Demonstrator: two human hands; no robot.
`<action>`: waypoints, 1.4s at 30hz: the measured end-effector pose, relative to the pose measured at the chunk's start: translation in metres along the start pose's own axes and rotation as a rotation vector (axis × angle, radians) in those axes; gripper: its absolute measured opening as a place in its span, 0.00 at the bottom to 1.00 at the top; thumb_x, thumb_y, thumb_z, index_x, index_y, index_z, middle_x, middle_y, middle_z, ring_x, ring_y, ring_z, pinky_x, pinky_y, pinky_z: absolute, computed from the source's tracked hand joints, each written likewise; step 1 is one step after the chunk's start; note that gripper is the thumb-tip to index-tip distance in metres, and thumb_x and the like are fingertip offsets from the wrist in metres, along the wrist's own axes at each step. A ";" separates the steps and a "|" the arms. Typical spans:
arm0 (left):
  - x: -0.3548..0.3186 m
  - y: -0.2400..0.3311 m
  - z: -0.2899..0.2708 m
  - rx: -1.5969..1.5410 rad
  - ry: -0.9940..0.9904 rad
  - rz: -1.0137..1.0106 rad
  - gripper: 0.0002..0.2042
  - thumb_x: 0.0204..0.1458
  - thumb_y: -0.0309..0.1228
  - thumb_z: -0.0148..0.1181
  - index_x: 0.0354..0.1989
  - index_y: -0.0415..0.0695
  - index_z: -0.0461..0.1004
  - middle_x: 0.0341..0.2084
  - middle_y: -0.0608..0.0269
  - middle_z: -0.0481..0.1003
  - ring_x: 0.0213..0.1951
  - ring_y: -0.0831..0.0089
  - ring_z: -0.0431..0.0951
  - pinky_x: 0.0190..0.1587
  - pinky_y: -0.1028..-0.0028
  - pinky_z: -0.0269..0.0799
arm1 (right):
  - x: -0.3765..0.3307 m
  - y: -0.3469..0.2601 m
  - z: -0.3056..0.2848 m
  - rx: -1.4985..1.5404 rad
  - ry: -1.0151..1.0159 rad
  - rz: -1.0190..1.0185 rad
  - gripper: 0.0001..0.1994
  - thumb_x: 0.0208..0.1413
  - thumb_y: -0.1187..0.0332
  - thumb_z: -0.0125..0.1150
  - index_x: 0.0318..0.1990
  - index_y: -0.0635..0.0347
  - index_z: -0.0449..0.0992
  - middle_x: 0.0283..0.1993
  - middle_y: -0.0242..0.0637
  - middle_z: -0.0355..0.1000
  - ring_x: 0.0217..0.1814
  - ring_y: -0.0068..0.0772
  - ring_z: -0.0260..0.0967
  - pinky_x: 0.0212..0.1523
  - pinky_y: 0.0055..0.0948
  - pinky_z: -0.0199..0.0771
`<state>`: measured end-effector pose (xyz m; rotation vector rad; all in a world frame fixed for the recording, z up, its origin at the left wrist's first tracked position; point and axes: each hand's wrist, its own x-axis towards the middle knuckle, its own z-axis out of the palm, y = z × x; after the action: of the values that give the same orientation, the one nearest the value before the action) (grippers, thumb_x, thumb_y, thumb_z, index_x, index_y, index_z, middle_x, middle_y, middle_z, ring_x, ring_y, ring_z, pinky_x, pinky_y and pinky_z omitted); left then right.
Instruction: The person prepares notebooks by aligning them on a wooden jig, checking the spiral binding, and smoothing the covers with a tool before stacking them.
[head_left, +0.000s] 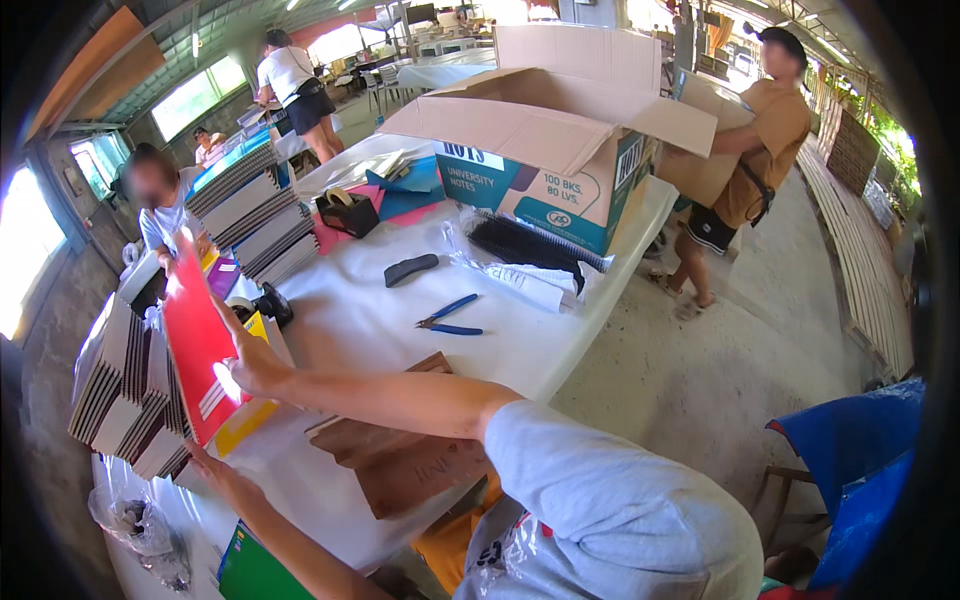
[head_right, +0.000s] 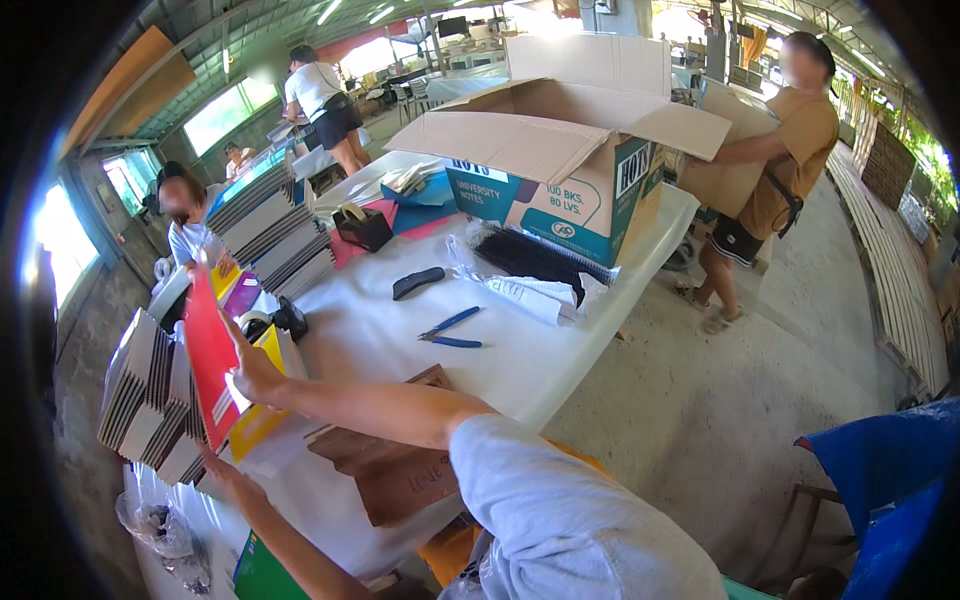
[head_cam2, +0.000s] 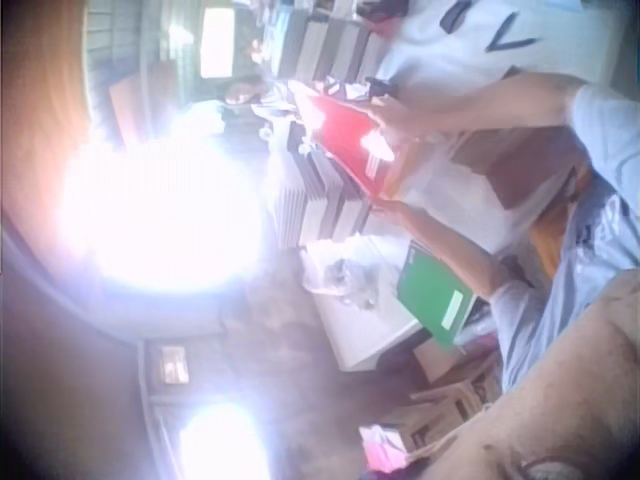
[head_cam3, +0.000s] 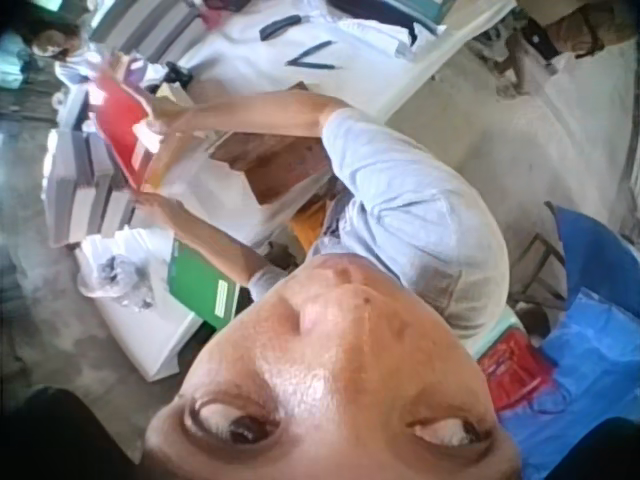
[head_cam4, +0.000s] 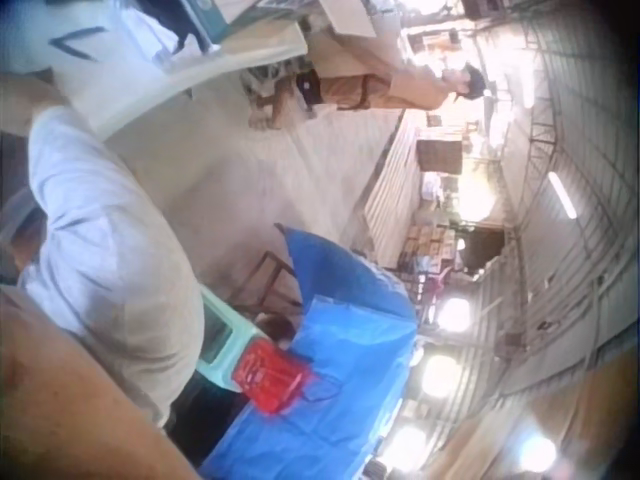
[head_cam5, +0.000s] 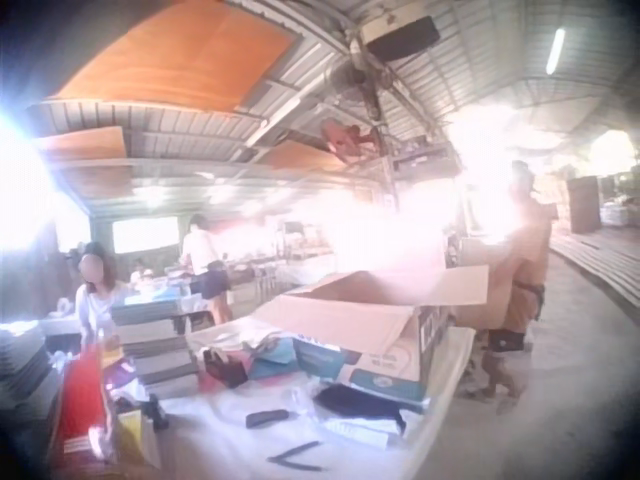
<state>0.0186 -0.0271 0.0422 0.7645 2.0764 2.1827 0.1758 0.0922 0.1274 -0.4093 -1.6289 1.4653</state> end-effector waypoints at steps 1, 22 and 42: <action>-0.031 0.024 0.024 -0.008 -0.032 -0.005 0.35 0.51 0.58 0.47 0.65 0.53 0.52 0.61 0.45 0.54 0.65 0.50 0.43 0.64 0.55 0.42 | -0.008 0.000 -0.014 -0.059 0.028 -0.096 0.43 0.48 0.84 0.47 0.68 0.47 0.31 0.62 0.60 0.53 0.40 0.53 0.70 0.41 0.37 0.67; -0.145 0.019 -0.008 -0.085 -0.432 0.415 0.27 0.52 0.19 0.52 0.60 0.40 0.52 0.43 0.58 0.71 0.40 0.75 0.71 0.47 0.74 0.65 | -0.224 0.000 -0.191 -0.288 -0.029 0.056 0.39 0.49 0.81 0.58 0.65 0.52 0.41 0.50 0.39 0.66 0.51 0.27 0.65 0.50 0.28 0.67; -0.144 0.035 0.023 -0.073 -0.581 0.258 0.19 0.49 0.16 0.54 0.49 0.38 0.58 0.38 0.55 0.75 0.38 0.70 0.76 0.42 0.74 0.70 | -0.214 -0.024 -0.171 -0.171 0.340 -0.176 0.20 0.56 0.75 0.53 0.55 0.63 0.56 0.51 0.40 0.64 0.51 0.24 0.63 0.49 0.25 0.64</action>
<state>0.1647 -0.0601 0.0283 1.5080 1.6683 1.8118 0.4346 0.0360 0.0531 -0.5634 -1.4777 1.0645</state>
